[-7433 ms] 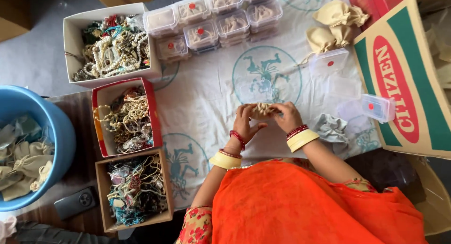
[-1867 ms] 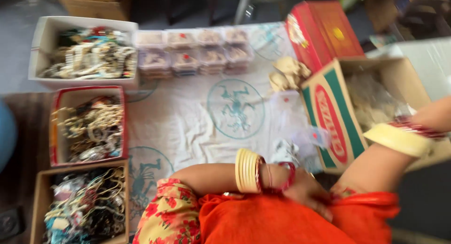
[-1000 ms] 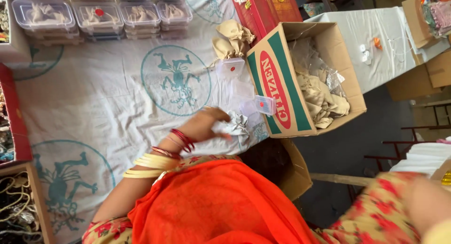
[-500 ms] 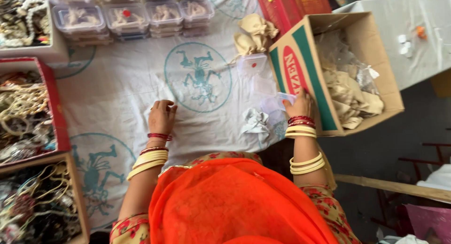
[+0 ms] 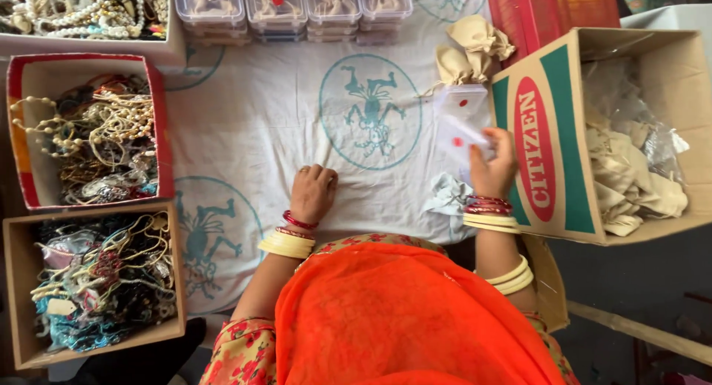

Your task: Sorting and packing jewelry items into small plastic bags.

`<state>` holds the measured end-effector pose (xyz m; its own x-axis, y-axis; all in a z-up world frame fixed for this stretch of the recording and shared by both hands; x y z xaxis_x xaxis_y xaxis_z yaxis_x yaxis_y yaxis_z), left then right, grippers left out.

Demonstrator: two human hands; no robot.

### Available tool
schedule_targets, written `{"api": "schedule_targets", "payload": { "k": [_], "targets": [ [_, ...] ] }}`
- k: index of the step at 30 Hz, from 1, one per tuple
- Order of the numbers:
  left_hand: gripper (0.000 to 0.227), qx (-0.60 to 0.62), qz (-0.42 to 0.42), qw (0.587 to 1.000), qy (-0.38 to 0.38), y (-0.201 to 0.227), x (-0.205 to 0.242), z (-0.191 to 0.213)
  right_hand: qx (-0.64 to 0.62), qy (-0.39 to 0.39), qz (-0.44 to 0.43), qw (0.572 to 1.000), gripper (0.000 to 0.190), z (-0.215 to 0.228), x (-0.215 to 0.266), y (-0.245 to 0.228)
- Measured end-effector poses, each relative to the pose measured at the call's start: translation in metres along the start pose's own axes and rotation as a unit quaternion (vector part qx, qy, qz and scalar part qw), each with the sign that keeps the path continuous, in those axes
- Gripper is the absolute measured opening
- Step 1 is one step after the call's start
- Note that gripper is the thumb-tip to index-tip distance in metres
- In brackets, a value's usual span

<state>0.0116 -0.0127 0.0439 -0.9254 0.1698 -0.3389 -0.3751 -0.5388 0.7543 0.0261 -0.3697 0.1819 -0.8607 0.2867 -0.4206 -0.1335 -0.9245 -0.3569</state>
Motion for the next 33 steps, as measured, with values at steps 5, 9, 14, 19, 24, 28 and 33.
{"api": "schedule_targets", "payload": {
  "k": [5,9,14,19,24,28,33],
  "targets": [
    [0.058,0.106,0.064,0.992,0.023,-0.003,0.004,0.003,-0.417,-0.251,-0.198,0.851,0.036,-0.113,0.024,-0.009],
    [0.077,0.069,-0.014,0.993,0.095,0.000,0.009,0.009,-0.408,-0.267,-0.150,0.860,0.035,-0.164,0.057,0.001],
    [0.087,-0.002,0.037,0.999,0.026,0.011,-0.013,0.001,-0.245,-0.371,-0.192,0.875,0.033,-0.189,0.110,-0.006],
    [0.080,-0.039,0.034,0.999,-0.008,0.009,-0.046,-0.012,-0.293,-0.444,-0.289,0.796,0.034,-0.209,0.122,-0.022],
    [0.069,-0.067,-0.062,0.992,-0.084,-0.006,-0.045,-0.028,-0.389,-0.469,-0.375,0.699,0.033,-0.225,0.117,-0.030],
    [0.065,-0.040,-0.020,0.996,-0.076,-0.027,-0.031,-0.039,-0.422,-0.465,-0.390,0.673,0.023,-0.238,0.125,-0.017],
    [0.081,-0.018,-0.054,0.998,0.000,0.008,-0.050,0.004,-0.454,-0.455,-0.402,0.652,0.018,-0.239,0.131,0.010]
  ]
}}
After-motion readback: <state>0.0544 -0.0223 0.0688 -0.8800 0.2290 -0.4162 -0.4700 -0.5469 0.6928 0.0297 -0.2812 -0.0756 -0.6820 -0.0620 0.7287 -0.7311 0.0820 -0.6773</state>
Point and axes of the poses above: each hand's wrist, its own x-axis away from the middle knuckle, its own z-axis out of the back of the hand, y = z × x, the point moved 5 cm from there along -x, towards the middle knuckle, and after that the axes turned 9 degrees about x, right-handed, at the moved point
